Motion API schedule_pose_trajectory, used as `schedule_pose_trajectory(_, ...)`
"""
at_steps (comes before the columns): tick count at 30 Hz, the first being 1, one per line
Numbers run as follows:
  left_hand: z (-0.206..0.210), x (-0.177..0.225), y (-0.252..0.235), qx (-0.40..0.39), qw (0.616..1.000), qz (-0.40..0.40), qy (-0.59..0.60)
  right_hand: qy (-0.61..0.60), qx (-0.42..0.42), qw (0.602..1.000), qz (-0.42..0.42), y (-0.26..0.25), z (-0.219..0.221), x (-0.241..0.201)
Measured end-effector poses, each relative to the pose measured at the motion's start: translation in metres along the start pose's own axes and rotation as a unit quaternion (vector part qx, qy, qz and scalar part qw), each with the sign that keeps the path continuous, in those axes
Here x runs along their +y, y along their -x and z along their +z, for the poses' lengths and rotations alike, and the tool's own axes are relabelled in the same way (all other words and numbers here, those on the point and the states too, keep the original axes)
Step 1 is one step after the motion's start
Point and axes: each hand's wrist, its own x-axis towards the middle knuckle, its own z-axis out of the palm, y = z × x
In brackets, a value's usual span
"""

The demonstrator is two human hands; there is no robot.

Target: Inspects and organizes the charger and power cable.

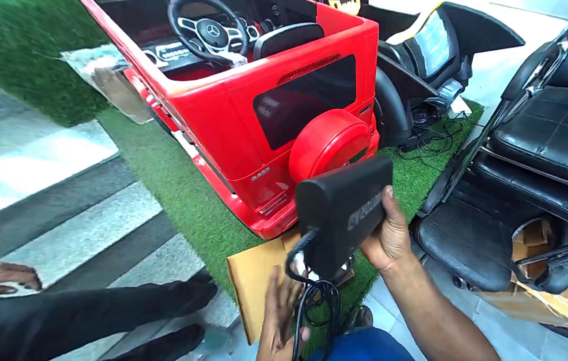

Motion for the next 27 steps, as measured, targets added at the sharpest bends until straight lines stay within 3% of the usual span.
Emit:
schedule_pose_trajectory(1,-0.002,0.0,-0.004,-0.068,0.993,0.0,0.099,0.019,0.02,1.0,0.015,0.001,0.004,0.006)
schedule_pose_trajectory(3,0.0,0.0,-0.01,-0.168,0.93,-0.056,0.323,0.042,0.043,0.997,0.04,0.0,0.011,0.018)
schedule_pose_trajectory(5,0.007,0.007,-0.007,-0.161,0.863,-0.155,0.454,0.045,0.053,0.995,0.072,-0.002,0.012,0.027)
schedule_pose_trajectory(6,0.007,0.008,-0.006,-0.137,0.856,-0.208,0.454,0.045,0.06,0.993,0.095,-0.004,0.011,0.03)
schedule_pose_trajectory(8,0.013,0.004,-0.006,-0.137,0.892,-0.267,0.337,0.055,0.078,0.986,0.14,-0.002,0.005,0.037)
schedule_pose_trajectory(10,0.021,-0.006,-0.007,-0.221,0.919,-0.222,0.239,0.078,0.093,0.978,0.167,0.003,0.003,0.046)
schedule_pose_trajectory(12,0.026,-0.008,-0.006,-0.247,0.938,-0.156,0.19,0.121,0.091,0.971,0.183,0.01,0.0,0.056)
schedule_pose_trajectory(14,0.028,-0.005,-0.001,-0.195,0.94,-0.146,0.24,0.194,0.08,0.962,0.174,0.015,-0.008,0.067)
schedule_pose_trajectory(16,0.028,0.004,0.007,-0.092,0.932,-0.206,0.285,0.262,0.072,0.948,0.165,0.013,-0.024,0.075)
schedule_pose_trajectory(18,0.03,0.013,0.015,-0.018,0.939,-0.27,0.211,0.285,0.102,0.938,0.169,0.011,-0.044,0.081)
schedule_pose_trajectory(20,0.024,0.017,0.027,-0.025,0.943,-0.294,0.151,0.267,0.172,0.933,0.17,0.012,-0.064,0.084)
schedule_pose_trajectory(22,0.009,0.015,0.041,-0.035,0.935,-0.284,0.207,0.235,0.261,0.926,0.138,0.008,-0.086,0.081)
schedule_pose_trajectory(25,-0.008,-0.003,0.049,-0.093,0.86,-0.236,0.444,0.178,0.376,0.905,0.091,-0.006,-0.121,0.062)
schedule_pose_trajectory(27,-0.005,-0.014,0.049,-0.11,0.841,-0.218,0.482,0.157,0.409,0.896,0.071,-0.01,-0.138,0.047)
